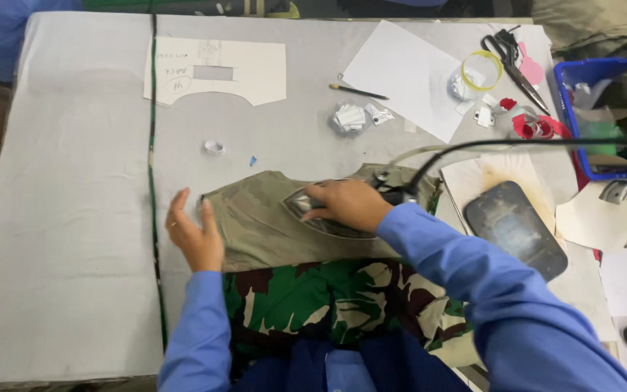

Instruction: The person irons a camouflage-patterned fabric piece on a white table. They repeatedly place small white labels onto the fabric and press them with a steam iron. The person smooths the fabric with their hands between ironing cycles.

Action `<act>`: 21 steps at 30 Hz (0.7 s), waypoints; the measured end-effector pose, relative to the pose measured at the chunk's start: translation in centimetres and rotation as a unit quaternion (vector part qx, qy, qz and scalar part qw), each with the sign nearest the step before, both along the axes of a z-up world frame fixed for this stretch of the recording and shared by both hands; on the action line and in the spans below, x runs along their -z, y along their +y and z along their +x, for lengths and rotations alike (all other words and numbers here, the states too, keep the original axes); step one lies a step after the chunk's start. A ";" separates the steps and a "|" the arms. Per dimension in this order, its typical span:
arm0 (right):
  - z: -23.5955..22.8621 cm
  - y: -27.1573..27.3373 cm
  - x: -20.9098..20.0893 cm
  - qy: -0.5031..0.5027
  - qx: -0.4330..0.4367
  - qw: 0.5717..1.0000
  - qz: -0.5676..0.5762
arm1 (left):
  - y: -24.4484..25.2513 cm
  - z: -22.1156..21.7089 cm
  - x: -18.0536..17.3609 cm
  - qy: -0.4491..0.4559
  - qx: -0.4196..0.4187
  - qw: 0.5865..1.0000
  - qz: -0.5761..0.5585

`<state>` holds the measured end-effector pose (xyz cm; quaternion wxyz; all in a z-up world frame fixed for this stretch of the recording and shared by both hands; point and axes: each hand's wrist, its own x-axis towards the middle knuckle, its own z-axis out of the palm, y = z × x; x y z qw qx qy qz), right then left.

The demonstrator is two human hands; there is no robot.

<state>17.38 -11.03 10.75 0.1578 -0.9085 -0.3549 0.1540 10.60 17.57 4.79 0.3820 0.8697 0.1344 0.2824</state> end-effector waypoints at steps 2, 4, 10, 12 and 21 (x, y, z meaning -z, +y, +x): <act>0.8 3.6 0.6 -0.019 -0.026 0.999 -0.006 | -2.0 0.3 -0.2 0.003 0.030 1.000 -0.003; 1.0 5.6 0.3 -0.033 -0.048 0.998 -0.008 | -2.5 -0.1 -0.6 0.009 0.064 0.998 -0.001; 0.1 -4.1 -2.5 0.063 0.071 0.994 -0.061 | 4.2 -4.4 2.2 0.137 -0.005 0.989 0.048; -0.6 -9.4 -3.1 0.096 0.255 0.952 -0.137 | 7.5 -7.0 3.3 0.034 -0.065 0.987 0.141; -6.6 -32.1 1.1 0.001 0.572 0.808 -0.142 | -0.1 -12.4 1.0 0.070 0.075 0.987 0.124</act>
